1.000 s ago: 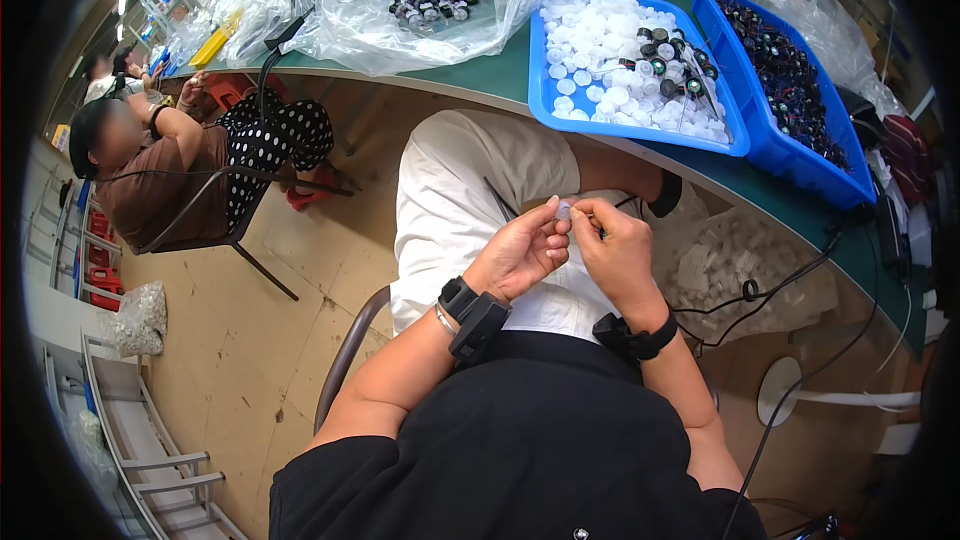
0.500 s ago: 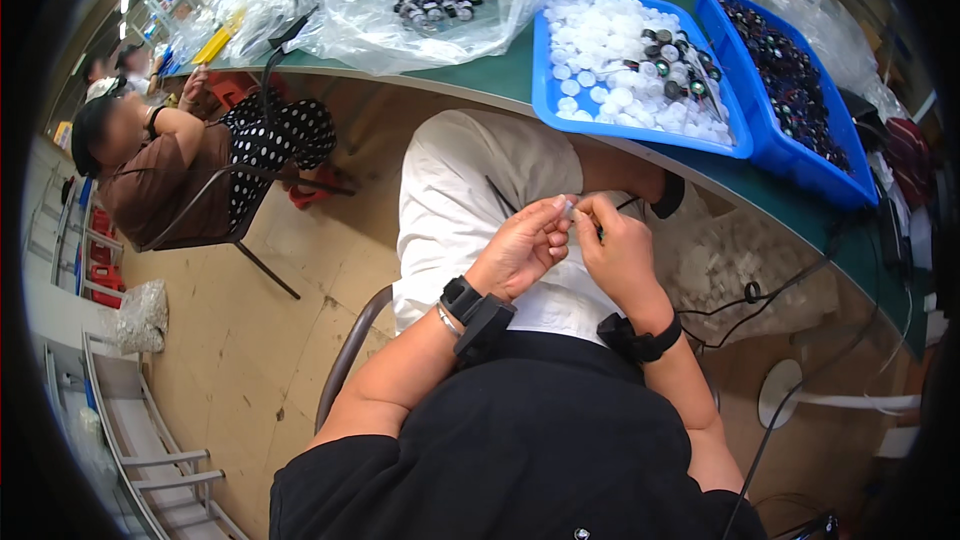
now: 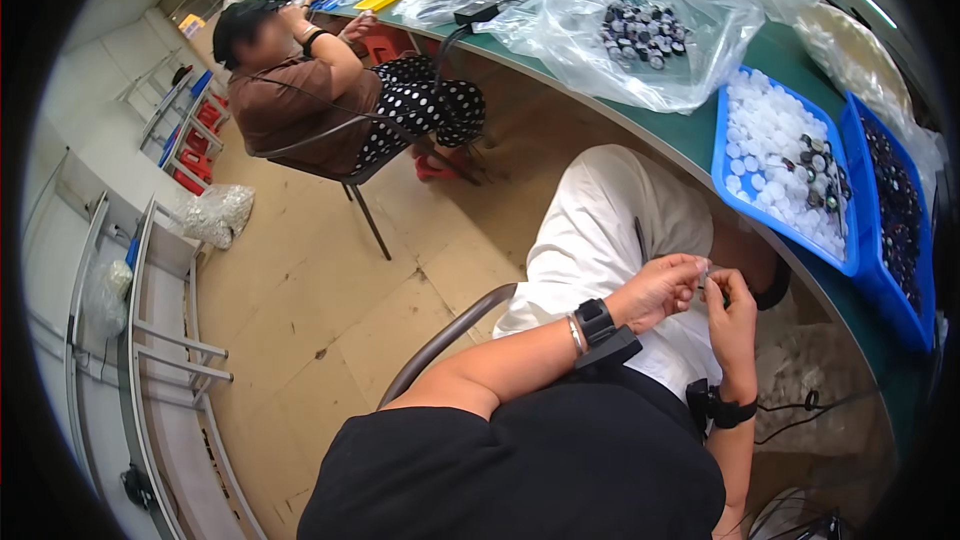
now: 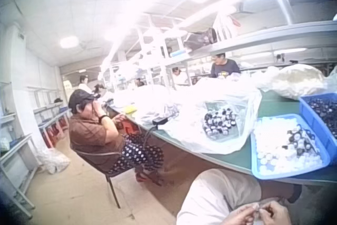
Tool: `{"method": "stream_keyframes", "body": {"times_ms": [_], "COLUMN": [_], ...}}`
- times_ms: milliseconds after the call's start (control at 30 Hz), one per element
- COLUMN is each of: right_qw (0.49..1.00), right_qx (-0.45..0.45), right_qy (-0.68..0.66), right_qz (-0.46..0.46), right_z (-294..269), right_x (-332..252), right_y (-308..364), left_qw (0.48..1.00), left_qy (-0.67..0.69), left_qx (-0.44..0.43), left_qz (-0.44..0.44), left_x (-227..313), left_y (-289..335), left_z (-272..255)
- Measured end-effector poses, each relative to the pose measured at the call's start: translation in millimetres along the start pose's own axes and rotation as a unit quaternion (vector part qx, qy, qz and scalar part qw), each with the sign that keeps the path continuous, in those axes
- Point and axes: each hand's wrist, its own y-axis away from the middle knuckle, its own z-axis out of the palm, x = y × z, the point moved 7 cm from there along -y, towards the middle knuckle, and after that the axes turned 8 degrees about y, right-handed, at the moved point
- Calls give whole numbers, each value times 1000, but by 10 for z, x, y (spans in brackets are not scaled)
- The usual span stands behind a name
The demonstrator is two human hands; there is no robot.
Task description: The person repeatedly picks small white plastic caps and dark cylindrical components from blue trays, fits the components into the caps, and places the assembled units back into the trays. The process is continuous and repetitive, with the person handling items one at a time.
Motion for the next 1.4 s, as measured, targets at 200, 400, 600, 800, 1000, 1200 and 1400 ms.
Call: {"method": "stream_keyframes", "body": {"times_ms": [200, 400, 600, 800, 1000, 1200, 1400], "right_qw": [999, 968, 963, 959, 966, 959, 944], "right_qx": [-8, -67, -85, -83, -91, -103, -117], "right_qy": [-22, -212, -226, -238, -201, -225, -258], "right_qz": [21, 114, 120, 126, 132, 141, 171], "right_z": [-17, 52, 97, 55, 23, 45, 60], "right_x": [-21, 127, 283, 203, 207, 253, 300], "right_y": [11, 20, 11, 12, 15, 25, 24], "left_qw": [1000, 1000, 999, 998, 996, 993, 992], "left_qy": [-22, 23, 43, 33, 43, 53, 59], "left_qx": [17, -3, 21, 27, 41, 54, 54], "left_qz": [-8, -8, -26, -56, -64, -85, -100], "left_x": [-52, -26, -11, -22, -57, -103, -141], "left_y": [2, -31, -8, 18, 19, 5, 12], "left_z": [54, -6, -24, 79, 38, 15, 22]}}
